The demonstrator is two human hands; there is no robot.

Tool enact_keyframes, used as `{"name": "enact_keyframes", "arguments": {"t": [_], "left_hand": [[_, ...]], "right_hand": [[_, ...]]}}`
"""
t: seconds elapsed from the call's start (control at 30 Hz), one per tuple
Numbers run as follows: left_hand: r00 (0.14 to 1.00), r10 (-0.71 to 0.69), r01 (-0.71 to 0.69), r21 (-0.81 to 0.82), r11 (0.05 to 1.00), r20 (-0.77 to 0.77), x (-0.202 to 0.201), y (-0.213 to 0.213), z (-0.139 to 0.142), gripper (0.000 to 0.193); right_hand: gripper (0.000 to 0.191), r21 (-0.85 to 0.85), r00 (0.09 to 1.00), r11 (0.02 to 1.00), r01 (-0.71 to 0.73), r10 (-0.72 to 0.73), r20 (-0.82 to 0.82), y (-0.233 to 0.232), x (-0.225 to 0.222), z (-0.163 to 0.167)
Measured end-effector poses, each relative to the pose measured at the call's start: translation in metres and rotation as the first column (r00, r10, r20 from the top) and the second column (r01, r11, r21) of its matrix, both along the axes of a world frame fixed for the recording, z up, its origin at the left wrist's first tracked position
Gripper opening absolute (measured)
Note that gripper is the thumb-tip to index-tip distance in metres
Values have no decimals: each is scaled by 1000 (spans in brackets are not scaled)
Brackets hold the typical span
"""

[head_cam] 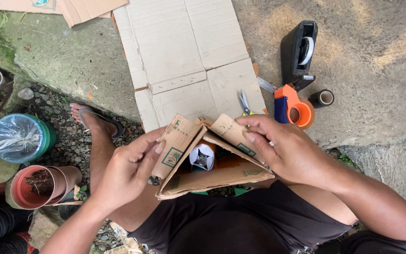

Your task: The person tapes a cardboard box closed using a handheld tape dispenser, then uses scissors to trim excess cardboard flaps and folds the box into a compact shape.

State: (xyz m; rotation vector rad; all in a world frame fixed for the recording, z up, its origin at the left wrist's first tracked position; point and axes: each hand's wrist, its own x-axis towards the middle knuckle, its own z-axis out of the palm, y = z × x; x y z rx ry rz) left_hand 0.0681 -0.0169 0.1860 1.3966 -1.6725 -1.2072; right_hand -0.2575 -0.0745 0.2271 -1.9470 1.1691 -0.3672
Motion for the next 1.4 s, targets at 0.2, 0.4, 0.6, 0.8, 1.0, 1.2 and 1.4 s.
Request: {"name": "enact_keyframes", "arguments": {"t": [0.2, 0.4, 0.6, 0.8, 1.0, 1.2, 1.4], "left_hand": [[876, 104, 48, 299, 953, -471, 0, -18, -40, 46], [986, 28, -61, -197, 979, -167, -4, -13, -47, 41], [985, -30, 131, -622, 772, 171, -1, -18, -35, 40], [956, -111, 264, -633, 727, 271, 2, -24, -18, 42], [926, -206, 340, -459, 821, 317, 1, -25, 27, 43], [922, -170, 275, -277, 921, 349, -28, -17, 59, 39], [928, -151, 200, -114, 973, 342, -31, -19, 64, 18]], "right_hand": [[33, 383, 966, 915, 128, -202, 159, -17, 0, -36], [30, 276, 908, 961, 4, -119, 402, -21, 0, -55], [23, -302, 983, 943, -144, 172, 70, -19, -8, -21], [47, -586, 952, 750, -306, 224, -209, -3, 4, 21], [28, -387, 951, 879, -280, 200, -234, -1, 20, 29], [18, -447, 949, 852, -273, 162, -270, -1, 28, 39], [20, -388, 934, 872, -298, 183, -306, -3, 29, 37]]}}
